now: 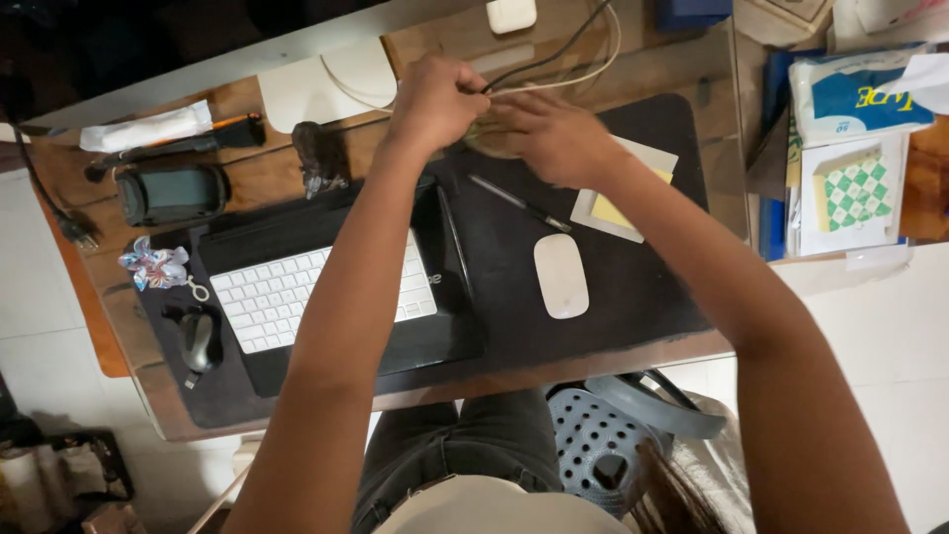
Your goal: Cleaning a desk by wiping down the mouse, keyboard area, and surface with a cloth, and then rinsing the cloth in a bucket.
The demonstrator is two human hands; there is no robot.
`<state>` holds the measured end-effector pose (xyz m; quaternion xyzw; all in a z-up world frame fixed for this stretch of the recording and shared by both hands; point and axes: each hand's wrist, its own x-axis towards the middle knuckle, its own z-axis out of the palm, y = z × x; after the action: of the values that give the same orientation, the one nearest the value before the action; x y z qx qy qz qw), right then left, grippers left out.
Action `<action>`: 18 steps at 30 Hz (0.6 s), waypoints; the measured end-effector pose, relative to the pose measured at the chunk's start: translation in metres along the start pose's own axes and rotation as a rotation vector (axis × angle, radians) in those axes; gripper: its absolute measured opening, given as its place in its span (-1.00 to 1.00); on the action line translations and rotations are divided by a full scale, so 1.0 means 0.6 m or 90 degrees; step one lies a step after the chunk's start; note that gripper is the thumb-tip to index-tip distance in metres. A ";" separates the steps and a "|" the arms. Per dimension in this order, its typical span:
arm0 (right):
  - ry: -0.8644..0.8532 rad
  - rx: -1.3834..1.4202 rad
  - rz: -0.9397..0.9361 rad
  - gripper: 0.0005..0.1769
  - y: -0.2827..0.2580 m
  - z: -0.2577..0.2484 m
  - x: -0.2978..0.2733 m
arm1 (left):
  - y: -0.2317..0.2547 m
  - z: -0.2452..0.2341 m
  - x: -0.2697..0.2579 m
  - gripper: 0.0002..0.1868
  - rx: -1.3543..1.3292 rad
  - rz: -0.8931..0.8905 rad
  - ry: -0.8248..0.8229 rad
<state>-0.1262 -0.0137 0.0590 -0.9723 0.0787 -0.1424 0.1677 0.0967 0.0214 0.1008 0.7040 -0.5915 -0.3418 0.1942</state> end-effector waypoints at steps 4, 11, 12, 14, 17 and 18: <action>-0.012 -0.033 0.052 -0.29 0.013 -0.013 -0.062 | -0.013 0.018 0.008 -0.88 0.013 -0.024 0.015; -0.094 -0.095 0.363 -0.25 0.016 -0.031 -0.104 | -0.009 0.045 0.013 -0.76 0.084 -0.039 -0.003; -0.078 -0.110 0.380 -0.30 0.024 -0.024 -0.113 | -0.004 0.048 0.011 -0.44 0.117 -0.053 -0.017; -0.018 0.009 0.496 -0.24 -0.005 -0.072 -0.085 | -0.015 0.075 0.017 -0.52 0.134 -0.004 0.017; 0.070 0.151 0.604 -0.32 -0.039 -0.142 -0.072 | -0.024 0.090 0.027 -0.66 0.133 0.050 0.048; 0.092 0.170 0.608 -0.46 -0.051 -0.163 -0.075 | -0.027 0.094 0.027 -0.66 0.113 0.058 0.036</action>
<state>-0.1953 -0.0060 0.1469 -0.7853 0.5078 -0.1255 0.3312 0.0693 0.0170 0.0467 0.7003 -0.6450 -0.2587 0.1633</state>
